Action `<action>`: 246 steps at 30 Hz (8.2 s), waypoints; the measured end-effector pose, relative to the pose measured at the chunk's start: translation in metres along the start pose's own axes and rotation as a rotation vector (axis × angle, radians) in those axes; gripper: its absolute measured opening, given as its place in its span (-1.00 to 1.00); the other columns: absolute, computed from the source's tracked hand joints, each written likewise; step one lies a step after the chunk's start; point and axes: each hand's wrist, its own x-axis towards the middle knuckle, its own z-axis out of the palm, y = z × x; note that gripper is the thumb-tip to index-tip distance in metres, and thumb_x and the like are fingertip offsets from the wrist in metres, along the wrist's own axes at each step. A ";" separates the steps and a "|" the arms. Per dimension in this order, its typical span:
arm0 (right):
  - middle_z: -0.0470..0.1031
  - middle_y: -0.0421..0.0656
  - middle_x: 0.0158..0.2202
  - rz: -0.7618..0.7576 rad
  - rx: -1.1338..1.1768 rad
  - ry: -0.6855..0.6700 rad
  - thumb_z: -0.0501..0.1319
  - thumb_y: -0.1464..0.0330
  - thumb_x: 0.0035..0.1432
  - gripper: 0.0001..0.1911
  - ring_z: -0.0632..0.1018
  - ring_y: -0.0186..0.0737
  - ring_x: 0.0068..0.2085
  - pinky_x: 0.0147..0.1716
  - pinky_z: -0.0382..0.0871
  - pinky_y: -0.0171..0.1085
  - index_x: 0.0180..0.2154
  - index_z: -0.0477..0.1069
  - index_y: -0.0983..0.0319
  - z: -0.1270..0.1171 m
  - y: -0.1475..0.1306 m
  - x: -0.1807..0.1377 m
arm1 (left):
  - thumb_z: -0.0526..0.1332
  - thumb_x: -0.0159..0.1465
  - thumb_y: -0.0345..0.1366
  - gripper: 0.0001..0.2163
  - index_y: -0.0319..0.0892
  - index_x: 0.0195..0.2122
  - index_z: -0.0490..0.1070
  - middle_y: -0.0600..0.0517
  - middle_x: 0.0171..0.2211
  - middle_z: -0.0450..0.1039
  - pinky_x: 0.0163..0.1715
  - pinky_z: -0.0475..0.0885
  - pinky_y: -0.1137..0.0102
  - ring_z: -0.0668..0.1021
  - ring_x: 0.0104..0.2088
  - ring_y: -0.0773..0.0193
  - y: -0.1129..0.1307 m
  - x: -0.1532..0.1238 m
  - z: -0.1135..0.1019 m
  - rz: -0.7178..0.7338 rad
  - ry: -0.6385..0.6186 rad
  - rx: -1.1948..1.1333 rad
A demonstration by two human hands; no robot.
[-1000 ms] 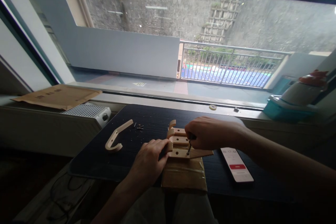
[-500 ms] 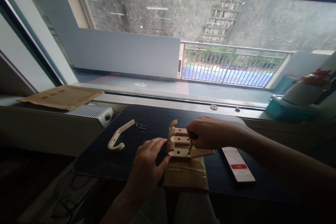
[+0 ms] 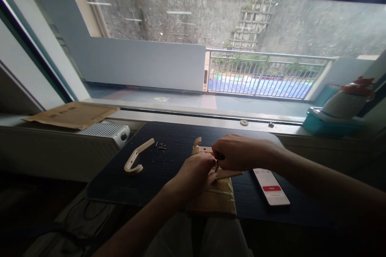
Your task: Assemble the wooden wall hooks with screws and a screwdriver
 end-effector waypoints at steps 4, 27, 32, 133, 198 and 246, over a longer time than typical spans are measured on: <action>0.44 -0.11 -0.50 -0.002 0.028 0.031 0.11 0.44 0.02 -0.89 0.36 -0.30 -0.49 -0.52 0.12 -0.31 -0.45 0.41 0.25 0.001 0.000 -0.002 | 0.20 0.12 -0.36 -0.95 -0.17 -0.47 0.43 0.01 -0.31 0.49 -0.19 0.36 0.42 0.49 -0.22 0.22 -0.006 0.008 0.008 -0.021 -0.053 0.062; 0.44 -0.14 -0.42 0.011 0.061 -0.024 0.08 0.37 0.04 -0.84 0.34 -0.36 -0.46 -0.53 0.10 -0.37 -0.37 0.41 0.27 -0.002 0.007 -0.002 | 0.16 0.16 -0.37 -0.88 -0.14 -0.47 0.48 -0.01 -0.35 0.52 -0.22 0.36 0.35 0.50 -0.24 0.18 0.006 0.007 0.017 -0.146 -0.018 0.209; 0.44 -0.16 -0.46 0.054 0.056 0.032 0.07 0.30 0.06 -0.78 0.32 -0.37 -0.50 -0.55 0.09 -0.37 -0.37 0.43 0.27 0.001 0.010 0.003 | 0.19 0.15 -0.34 -0.91 -0.16 -0.42 0.49 -0.04 -0.32 0.51 -0.22 0.37 0.30 0.50 -0.23 0.13 0.007 0.008 0.018 -0.164 -0.009 0.215; 0.36 -0.27 -0.54 -0.059 0.126 0.218 0.07 0.39 0.06 -0.88 0.22 -0.45 -0.55 -0.57 -0.01 -0.39 -0.44 0.35 0.23 0.007 0.019 -0.019 | 0.19 0.09 -0.31 -0.95 -0.12 -0.46 0.43 0.02 -0.32 0.51 -0.16 0.34 0.31 0.47 -0.17 0.13 0.003 0.009 0.016 -0.135 -0.080 0.211; 0.42 -0.24 -0.47 -0.086 0.157 0.182 0.05 0.44 0.09 -0.83 0.29 -0.43 -0.51 -0.53 0.04 -0.37 -0.36 0.42 0.23 -0.002 0.017 -0.019 | 0.17 0.13 -0.25 -0.89 -0.12 -0.48 0.44 0.02 -0.32 0.51 -0.13 0.35 0.30 0.48 -0.17 0.14 0.004 0.008 0.017 -0.141 -0.057 0.214; 0.42 -0.22 -0.48 -0.044 0.195 0.205 0.05 0.30 0.18 -0.77 0.28 -0.45 -0.54 -0.56 0.03 -0.38 -0.31 0.43 0.26 0.006 0.019 -0.016 | 0.17 0.10 -0.30 -0.90 -0.14 -0.51 0.43 0.01 -0.38 0.51 -0.23 0.35 0.30 0.48 -0.24 0.14 0.009 0.007 0.012 -0.152 -0.078 0.235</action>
